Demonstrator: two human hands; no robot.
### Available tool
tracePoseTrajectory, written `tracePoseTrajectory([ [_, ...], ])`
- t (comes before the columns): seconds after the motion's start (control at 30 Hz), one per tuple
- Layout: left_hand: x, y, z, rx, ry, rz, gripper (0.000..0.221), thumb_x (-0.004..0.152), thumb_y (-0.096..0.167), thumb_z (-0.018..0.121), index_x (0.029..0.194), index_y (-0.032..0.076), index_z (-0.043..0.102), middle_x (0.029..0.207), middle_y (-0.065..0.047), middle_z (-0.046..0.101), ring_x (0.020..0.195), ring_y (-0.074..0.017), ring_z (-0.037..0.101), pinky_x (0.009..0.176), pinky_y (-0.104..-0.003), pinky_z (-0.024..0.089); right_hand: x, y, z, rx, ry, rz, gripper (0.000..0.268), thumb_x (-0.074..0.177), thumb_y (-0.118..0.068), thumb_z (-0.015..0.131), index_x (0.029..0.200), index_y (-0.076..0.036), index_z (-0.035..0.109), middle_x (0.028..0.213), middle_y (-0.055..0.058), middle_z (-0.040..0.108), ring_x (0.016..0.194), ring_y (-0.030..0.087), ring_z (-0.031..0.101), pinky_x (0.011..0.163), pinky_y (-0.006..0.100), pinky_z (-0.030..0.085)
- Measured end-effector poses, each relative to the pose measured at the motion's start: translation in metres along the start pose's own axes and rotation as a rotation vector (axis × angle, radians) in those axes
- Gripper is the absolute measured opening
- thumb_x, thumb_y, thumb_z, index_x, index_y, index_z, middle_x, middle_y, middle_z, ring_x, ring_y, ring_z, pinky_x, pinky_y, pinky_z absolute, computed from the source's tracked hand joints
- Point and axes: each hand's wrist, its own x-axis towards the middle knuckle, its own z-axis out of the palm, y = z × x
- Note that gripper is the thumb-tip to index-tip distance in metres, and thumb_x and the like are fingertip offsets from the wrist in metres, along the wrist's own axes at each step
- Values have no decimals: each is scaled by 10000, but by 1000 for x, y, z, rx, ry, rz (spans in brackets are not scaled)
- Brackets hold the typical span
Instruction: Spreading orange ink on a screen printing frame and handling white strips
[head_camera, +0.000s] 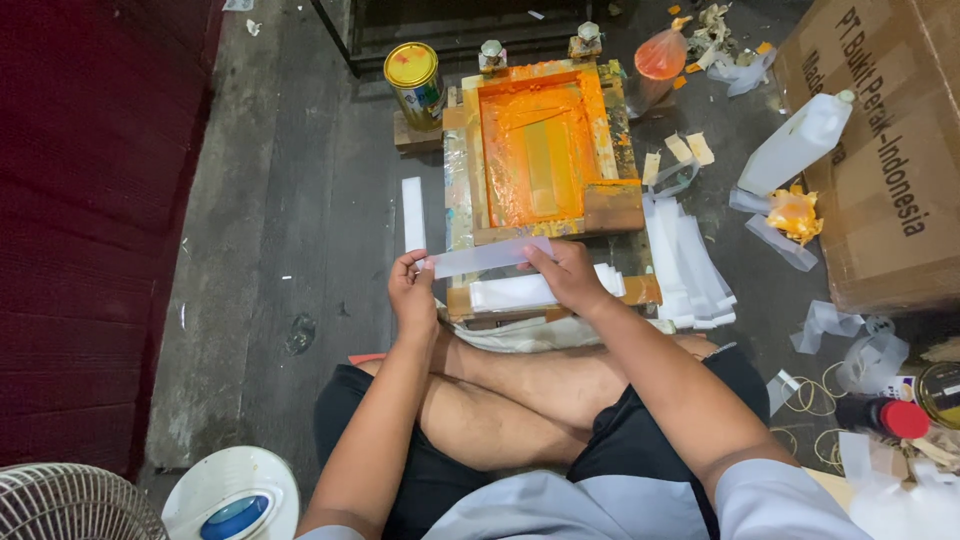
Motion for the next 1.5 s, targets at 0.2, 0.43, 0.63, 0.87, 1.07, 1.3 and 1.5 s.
tracePoseTrajectory([
  [0.2, 3, 0, 0, 1, 14, 4, 224, 933, -28, 659, 1140, 55, 673, 811, 27, 595, 671, -21, 548, 677, -156, 463, 5, 2, -6, -17, 12, -22, 339, 1006, -235, 691, 721, -67, 764, 690, 100, 739, 771, 208, 744, 751, 342, 552],
  [0.43, 5, -3, -3, -1, 22, -6, 206, 940, -19, 657, 1130, 60, 669, 820, 23, 607, 666, -24, 557, 674, -159, 462, 9, 3, -8, -19, 29, -24, 314, 1002, -227, 697, 740, -71, 771, 692, 82, 741, 762, 174, 728, 745, 321, 549],
  [0.63, 9, -8, -4, -7, 18, -1, 201, 938, -23, 660, 1122, 57, 667, 829, 12, 627, 659, -40, 583, 663, -166, 475, 10, 9, -11, -27, 23, -13, 311, 1005, -232, 690, 743, -85, 769, 699, 76, 743, 776, 155, 719, 756, 328, 548],
  [0.87, 12, -10, -5, -138, -19, -22, 212, 939, 2, 681, 1141, 60, 651, 861, -8, 663, 655, -32, 636, 665, -125, 533, 22, 3, -50, -72, -105, -135, 510, 885, -305, 748, 1352, -124, 653, 1187, 124, 695, 1142, 305, 613, 998, 459, 463],
  [1.07, 12, -8, -3, -148, -40, -34, 212, 937, 11, 685, 1137, 63, 638, 865, -11, 668, 647, -36, 649, 639, -118, 553, 30, 6, -78, -787, -106, -166, 811, 774, -178, 838, 1520, -163, 519, 1410, 140, 559, 1416, 405, 405, 1160, 587, 260],
  [1.3, 9, -7, -3, -167, -61, -28, 205, 939, 14, 686, 1134, 64, 644, 847, -7, 665, 629, -35, 647, 626, -114, 561, 34, 59, -69, -1113, -27, -244, 608, 729, -233, 884, 1292, -236, 654, 1204, 13, 546, 1238, 264, 483, 1016, 518, 372],
  [1.5, 13, -13, -4, -184, -69, -27, 219, 942, 12, 683, 1151, 65, 643, 858, -15, 664, 634, -55, 661, 629, -127, 570, 30, 74, -65, -1173, 45, -328, 408, 707, -254, 882, 1072, -255, 701, 1052, -41, 548, 1082, 239, 543, 863, 454, 430],
])
